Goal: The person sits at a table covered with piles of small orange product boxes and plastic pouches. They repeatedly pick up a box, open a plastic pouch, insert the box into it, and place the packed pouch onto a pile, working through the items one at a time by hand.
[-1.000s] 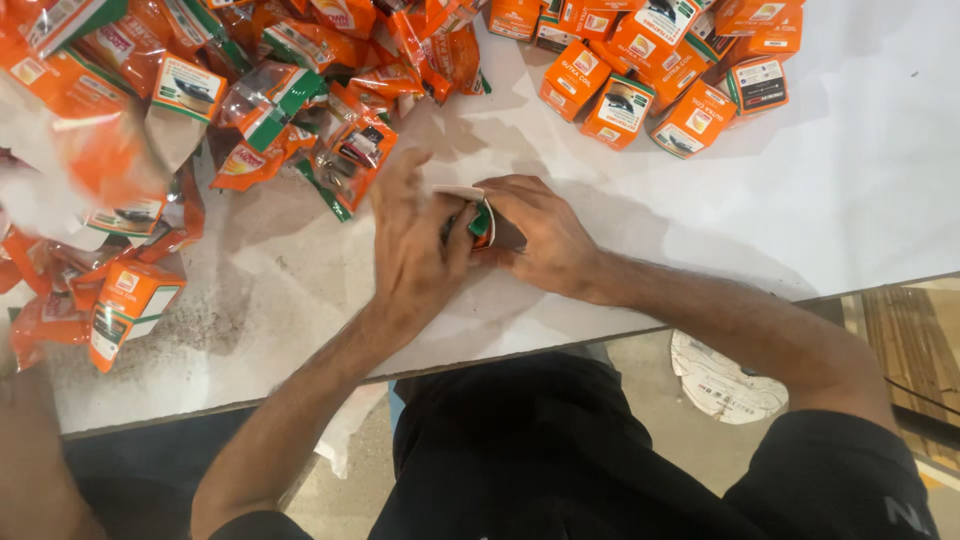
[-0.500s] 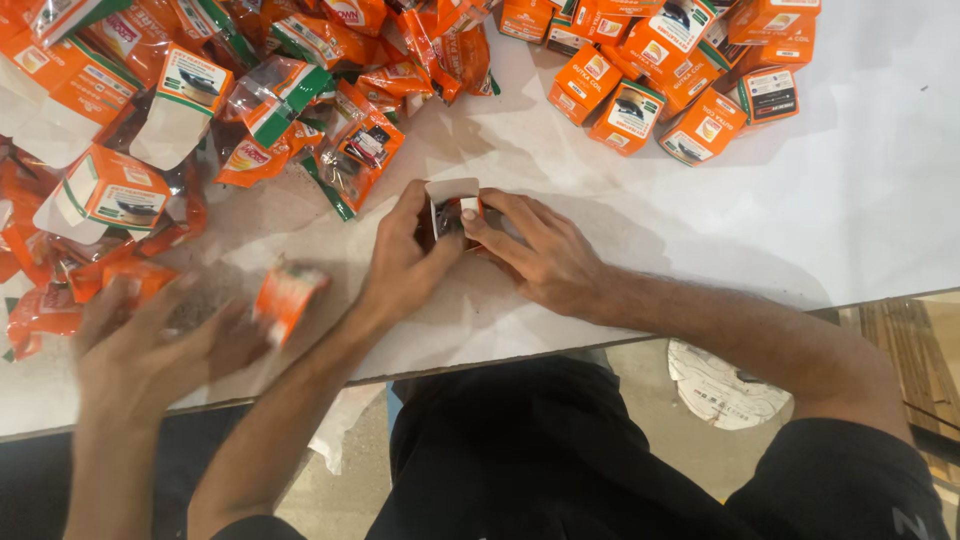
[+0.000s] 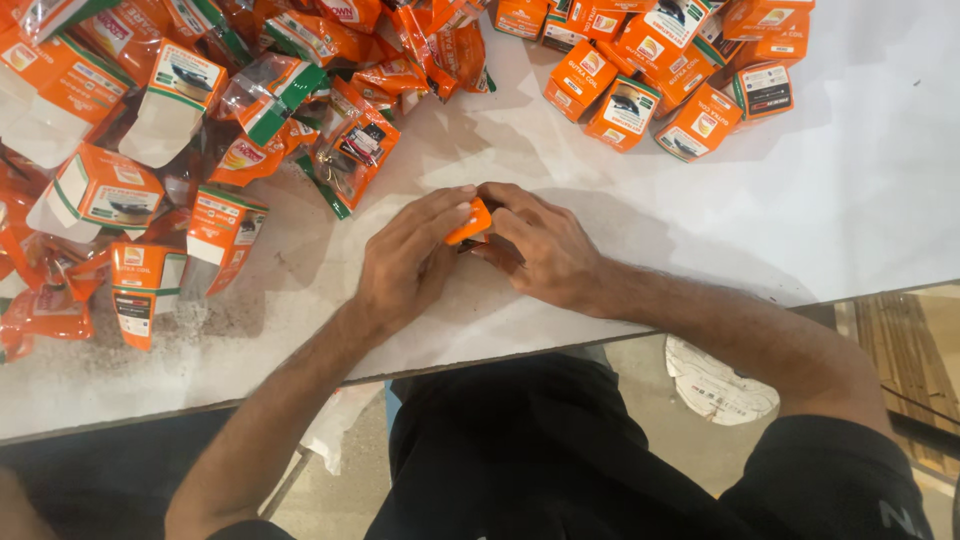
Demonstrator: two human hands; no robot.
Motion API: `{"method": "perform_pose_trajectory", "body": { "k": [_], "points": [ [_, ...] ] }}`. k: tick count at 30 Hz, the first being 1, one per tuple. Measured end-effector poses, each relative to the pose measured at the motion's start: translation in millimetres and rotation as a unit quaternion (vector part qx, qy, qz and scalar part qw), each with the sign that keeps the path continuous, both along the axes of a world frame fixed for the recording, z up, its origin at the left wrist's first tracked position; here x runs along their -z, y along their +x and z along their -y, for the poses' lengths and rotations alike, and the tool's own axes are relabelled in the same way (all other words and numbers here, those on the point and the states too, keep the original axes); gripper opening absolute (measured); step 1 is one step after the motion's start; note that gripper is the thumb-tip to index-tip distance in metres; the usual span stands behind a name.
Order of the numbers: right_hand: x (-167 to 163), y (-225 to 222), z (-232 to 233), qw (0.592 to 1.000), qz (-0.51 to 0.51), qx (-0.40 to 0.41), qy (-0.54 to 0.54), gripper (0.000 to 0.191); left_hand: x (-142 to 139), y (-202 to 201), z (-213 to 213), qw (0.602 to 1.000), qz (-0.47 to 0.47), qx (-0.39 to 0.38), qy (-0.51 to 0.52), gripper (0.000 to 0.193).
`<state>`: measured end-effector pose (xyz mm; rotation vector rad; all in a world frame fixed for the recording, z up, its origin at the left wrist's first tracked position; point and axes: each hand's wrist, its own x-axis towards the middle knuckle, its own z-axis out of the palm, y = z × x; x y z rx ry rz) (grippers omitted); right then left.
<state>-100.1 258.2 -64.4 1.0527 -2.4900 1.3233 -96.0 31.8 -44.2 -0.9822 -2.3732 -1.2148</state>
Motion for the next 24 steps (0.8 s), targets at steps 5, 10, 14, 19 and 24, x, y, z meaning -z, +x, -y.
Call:
{"method": "perform_pose_trajectory", "body": {
  "k": [5,10,14,19,24],
  "points": [
    [9,-3,-3,0.997,0.07,0.005,-0.009,0.057,0,5,5,0.999,-0.01,0.017,-0.042,0.037],
    [8,-3,0,0.997,0.069,0.004,-0.013,0.057,6,3,5,1.0,0.005,-0.002,-0.025,0.027],
    [-1,-4,1,0.998,0.058,0.003,-0.001,0.062,8,4,6,0.996,-0.051,0.001,-0.076,0.026],
    [-4,-7,5,0.999,-0.003,-0.04,0.012,0.08,3,15,10,0.982,-0.094,0.009,-0.166,0.052],
    [-13,-35,-23,0.952,-0.256,0.045,0.164,0.059,-19,26,71,0.96,-0.12,-0.191,-0.163,0.062]
  ]
}}
